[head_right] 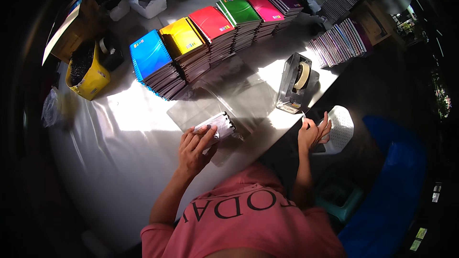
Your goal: The person places small notebooks into plastic bags, seals the bags using adhesive tape from a dispenser, and stacks the packaged notebooks onto a pile.
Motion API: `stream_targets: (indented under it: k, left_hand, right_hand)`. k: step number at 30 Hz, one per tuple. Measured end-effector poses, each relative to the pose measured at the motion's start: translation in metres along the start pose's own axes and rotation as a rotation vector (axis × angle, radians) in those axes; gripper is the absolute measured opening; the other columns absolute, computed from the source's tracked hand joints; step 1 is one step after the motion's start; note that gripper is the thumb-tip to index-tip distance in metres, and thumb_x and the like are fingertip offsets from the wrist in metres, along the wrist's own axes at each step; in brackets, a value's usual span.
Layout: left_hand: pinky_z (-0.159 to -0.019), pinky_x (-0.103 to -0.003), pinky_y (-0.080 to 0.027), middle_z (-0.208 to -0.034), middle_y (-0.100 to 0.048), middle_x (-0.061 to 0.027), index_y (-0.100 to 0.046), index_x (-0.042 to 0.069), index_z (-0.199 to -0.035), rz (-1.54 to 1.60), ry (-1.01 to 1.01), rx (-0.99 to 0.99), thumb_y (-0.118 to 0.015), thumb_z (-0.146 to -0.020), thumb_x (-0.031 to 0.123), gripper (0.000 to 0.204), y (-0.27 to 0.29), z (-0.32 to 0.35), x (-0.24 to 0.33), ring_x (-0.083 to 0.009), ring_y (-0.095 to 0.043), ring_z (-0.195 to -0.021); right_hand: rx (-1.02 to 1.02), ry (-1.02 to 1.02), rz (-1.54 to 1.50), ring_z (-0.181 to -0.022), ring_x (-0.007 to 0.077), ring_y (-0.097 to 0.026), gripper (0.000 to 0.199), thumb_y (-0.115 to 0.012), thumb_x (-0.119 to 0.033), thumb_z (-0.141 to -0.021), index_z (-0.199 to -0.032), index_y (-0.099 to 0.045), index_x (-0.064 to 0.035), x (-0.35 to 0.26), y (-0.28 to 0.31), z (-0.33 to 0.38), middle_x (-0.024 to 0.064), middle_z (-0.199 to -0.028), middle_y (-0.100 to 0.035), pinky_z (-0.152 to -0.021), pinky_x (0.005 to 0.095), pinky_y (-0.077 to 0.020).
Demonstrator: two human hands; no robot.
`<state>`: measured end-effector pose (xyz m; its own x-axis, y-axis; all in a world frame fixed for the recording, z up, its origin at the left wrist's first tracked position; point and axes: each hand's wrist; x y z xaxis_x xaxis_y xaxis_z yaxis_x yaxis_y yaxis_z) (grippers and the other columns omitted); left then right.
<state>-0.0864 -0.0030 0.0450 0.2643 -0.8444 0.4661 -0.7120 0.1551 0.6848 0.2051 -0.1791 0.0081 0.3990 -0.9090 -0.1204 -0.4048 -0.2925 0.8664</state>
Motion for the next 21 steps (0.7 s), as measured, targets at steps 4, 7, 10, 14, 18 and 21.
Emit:
stream_targets:
  k: [4,7,10,14,18,21]
  left_hand:
    - [-0.091,-0.036,-0.043,-0.093,-0.061,-0.0033,-0.054,0.013,-0.123,0.018,0.025,0.005,-0.077,-0.064,0.015,0.064,-0.002,0.002,0.000,-0.0168,-0.059,-0.091]
    - [-0.091,-0.038,-0.043,-0.095,-0.063,-0.0036,-0.046,0.007,-0.128,0.075,0.014,0.044,-0.077,-0.064,0.013,0.072,-0.006,0.006,-0.005,-0.0183,-0.060,-0.089]
    - [-0.092,-0.039,-0.043,-0.097,-0.064,-0.0033,-0.042,0.005,-0.129,0.124,-0.006,0.089,-0.077,-0.063,0.011,0.075,-0.008,0.006,-0.006,-0.0194,-0.060,-0.088]
    - [-0.092,-0.039,-0.043,-0.097,-0.064,-0.0031,-0.041,0.004,-0.129,0.162,-0.002,0.120,-0.078,-0.062,0.009,0.077,-0.012,0.008,-0.006,-0.0201,-0.060,-0.090]
    - [-0.092,-0.040,-0.044,-0.098,-0.064,-0.0033,-0.042,0.005,-0.127,0.182,-0.013,0.142,-0.079,-0.062,0.010,0.074,-0.016,0.011,-0.009,-0.0202,-0.061,-0.090]
    - [-0.092,-0.040,-0.044,-0.099,-0.064,-0.0036,-0.047,0.006,-0.121,0.179,0.001,0.138,-0.079,-0.063,0.010,0.066,-0.015,0.012,-0.008,-0.0201,-0.061,-0.089]
  right_hand:
    - [-0.007,0.545,-0.438,-0.076,0.0192,-0.062,0.009,-0.061,-0.011,-0.082,-0.082,-0.069,-0.0072,-0.003,0.034,-0.014,0.0044,-0.088,-0.068,-0.082,0.0319,-0.0402]
    - [-0.348,0.554,-0.885,-0.059,0.0160,-0.060,0.011,-0.063,-0.004,-0.082,-0.092,-0.068,-0.0025,-0.070,0.086,-0.001,0.0072,-0.080,-0.067,-0.058,0.0256,-0.0442]
    - [-0.990,0.159,-1.449,-0.053,0.0069,-0.052,0.014,-0.062,-0.009,-0.086,-0.095,-0.067,0.0010,-0.115,0.115,0.042,0.0060,-0.073,-0.064,-0.046,0.0190,-0.0390]
    - [-1.300,-0.220,-1.628,-0.050,0.0058,-0.048,0.019,-0.061,-0.016,-0.089,-0.093,-0.067,0.0017,-0.140,0.112,0.071,0.0054,-0.068,-0.060,-0.043,0.0181,-0.0370]
    - [-1.285,-0.260,-1.593,-0.048,0.0051,-0.046,0.022,-0.059,-0.019,-0.090,-0.093,-0.066,0.0014,-0.148,0.106,0.077,0.0040,-0.067,-0.058,-0.043,0.0178,-0.0356]
    - [-1.278,-0.291,-1.642,-0.044,0.0039,-0.041,0.023,-0.056,-0.021,-0.092,-0.096,-0.064,0.0002,-0.149,0.105,0.075,0.0020,-0.067,-0.056,-0.046,0.0178,-0.0359]
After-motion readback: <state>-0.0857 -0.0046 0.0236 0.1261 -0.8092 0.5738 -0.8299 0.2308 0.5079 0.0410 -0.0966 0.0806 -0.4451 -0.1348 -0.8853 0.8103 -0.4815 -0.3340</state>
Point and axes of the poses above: each hand's wrist, its own z-axis away from the middle knuckle, its own y-axis out of the back of the hand, x = y × z
